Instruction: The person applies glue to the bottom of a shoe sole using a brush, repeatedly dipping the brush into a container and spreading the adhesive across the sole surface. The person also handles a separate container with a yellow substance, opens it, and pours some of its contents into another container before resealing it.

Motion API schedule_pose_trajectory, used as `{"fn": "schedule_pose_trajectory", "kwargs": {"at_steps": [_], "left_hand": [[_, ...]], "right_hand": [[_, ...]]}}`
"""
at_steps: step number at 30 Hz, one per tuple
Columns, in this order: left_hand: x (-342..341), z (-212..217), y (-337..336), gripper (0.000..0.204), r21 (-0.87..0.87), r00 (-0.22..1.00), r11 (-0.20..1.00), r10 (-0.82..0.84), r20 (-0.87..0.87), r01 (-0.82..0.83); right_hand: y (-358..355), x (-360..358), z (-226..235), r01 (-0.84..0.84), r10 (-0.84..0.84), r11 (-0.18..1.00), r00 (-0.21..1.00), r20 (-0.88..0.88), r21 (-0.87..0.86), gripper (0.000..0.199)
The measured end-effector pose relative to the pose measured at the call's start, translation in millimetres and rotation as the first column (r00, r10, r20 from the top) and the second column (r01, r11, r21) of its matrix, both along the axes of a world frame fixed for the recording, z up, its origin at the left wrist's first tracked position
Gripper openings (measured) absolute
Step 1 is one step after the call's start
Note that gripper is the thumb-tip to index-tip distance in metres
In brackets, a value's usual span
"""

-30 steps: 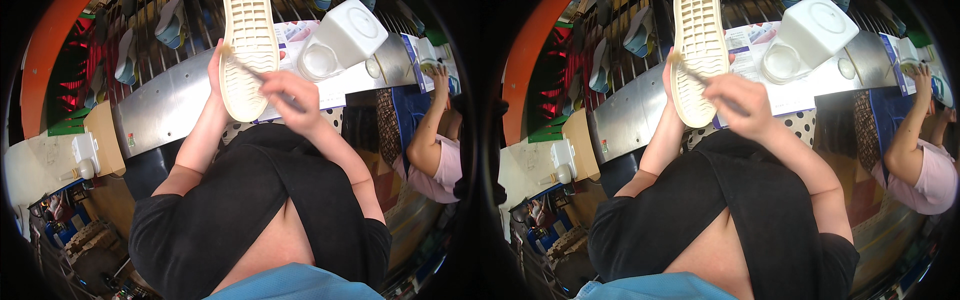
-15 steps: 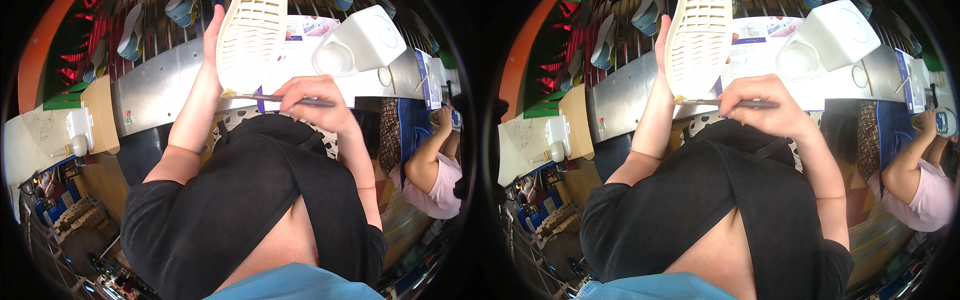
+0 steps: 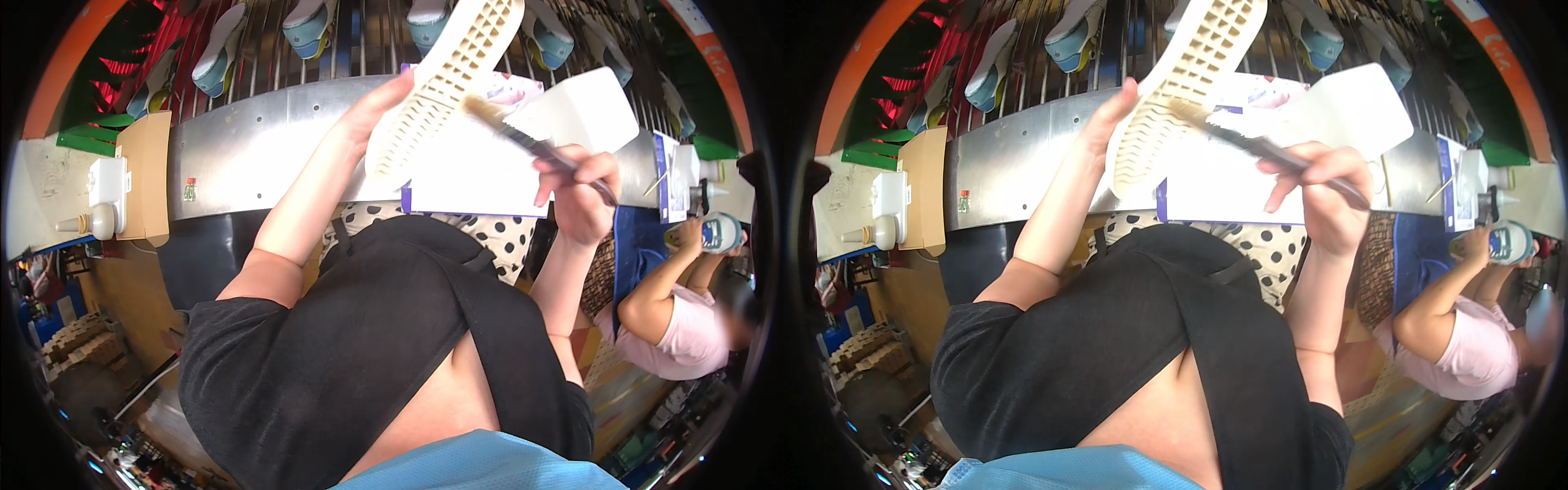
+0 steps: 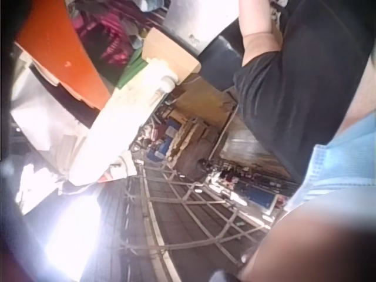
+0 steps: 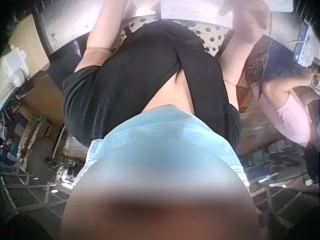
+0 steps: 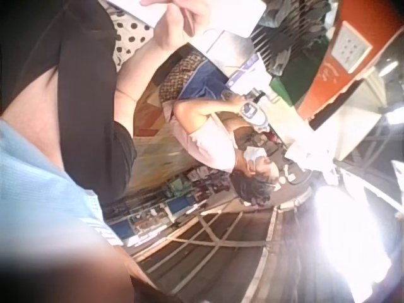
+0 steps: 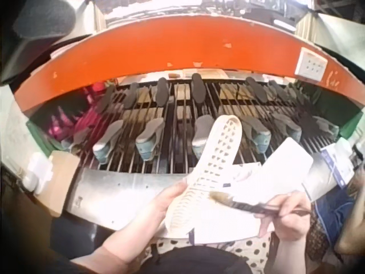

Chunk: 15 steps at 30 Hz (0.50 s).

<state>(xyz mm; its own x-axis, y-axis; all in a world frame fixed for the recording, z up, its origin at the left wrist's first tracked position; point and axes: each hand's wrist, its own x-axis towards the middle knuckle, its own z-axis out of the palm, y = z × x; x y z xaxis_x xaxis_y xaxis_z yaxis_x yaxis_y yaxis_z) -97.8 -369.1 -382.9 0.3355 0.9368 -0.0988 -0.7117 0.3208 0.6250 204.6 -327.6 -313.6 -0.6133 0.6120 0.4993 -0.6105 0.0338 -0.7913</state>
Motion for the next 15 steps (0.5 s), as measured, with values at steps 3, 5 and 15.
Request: {"fn": "schedule_pose_trajectory", "kwargs": {"at_steps": [3, 5, 15], "left_hand": [[13.5, 9.3, -6.3, 0.104, 0.256, 0.974, 0.965, 0.115, -0.197, -0.062], [18.5, 18.5, -9.6, 0.103, 0.163, 0.972, 0.986, 0.077, -0.223, -0.041], [36.8, 26.9, -15.8, 0.115, 0.261, 0.917, 0.965, 0.104, -0.385, 0.000]], "right_hand": [[5.9, 11.5, 3.0, 0.179, -0.171, 0.982, 0.977, -0.131, 0.053, 0.032], [5.1, 11.2, 7.8, 0.322, -0.311, 0.935, 0.946, -0.089, 0.147, 0.041], [-24.0, -69.6, 4.3, 0.468, -0.555, 0.653, 0.831, -0.045, 0.595, 0.040]]}}
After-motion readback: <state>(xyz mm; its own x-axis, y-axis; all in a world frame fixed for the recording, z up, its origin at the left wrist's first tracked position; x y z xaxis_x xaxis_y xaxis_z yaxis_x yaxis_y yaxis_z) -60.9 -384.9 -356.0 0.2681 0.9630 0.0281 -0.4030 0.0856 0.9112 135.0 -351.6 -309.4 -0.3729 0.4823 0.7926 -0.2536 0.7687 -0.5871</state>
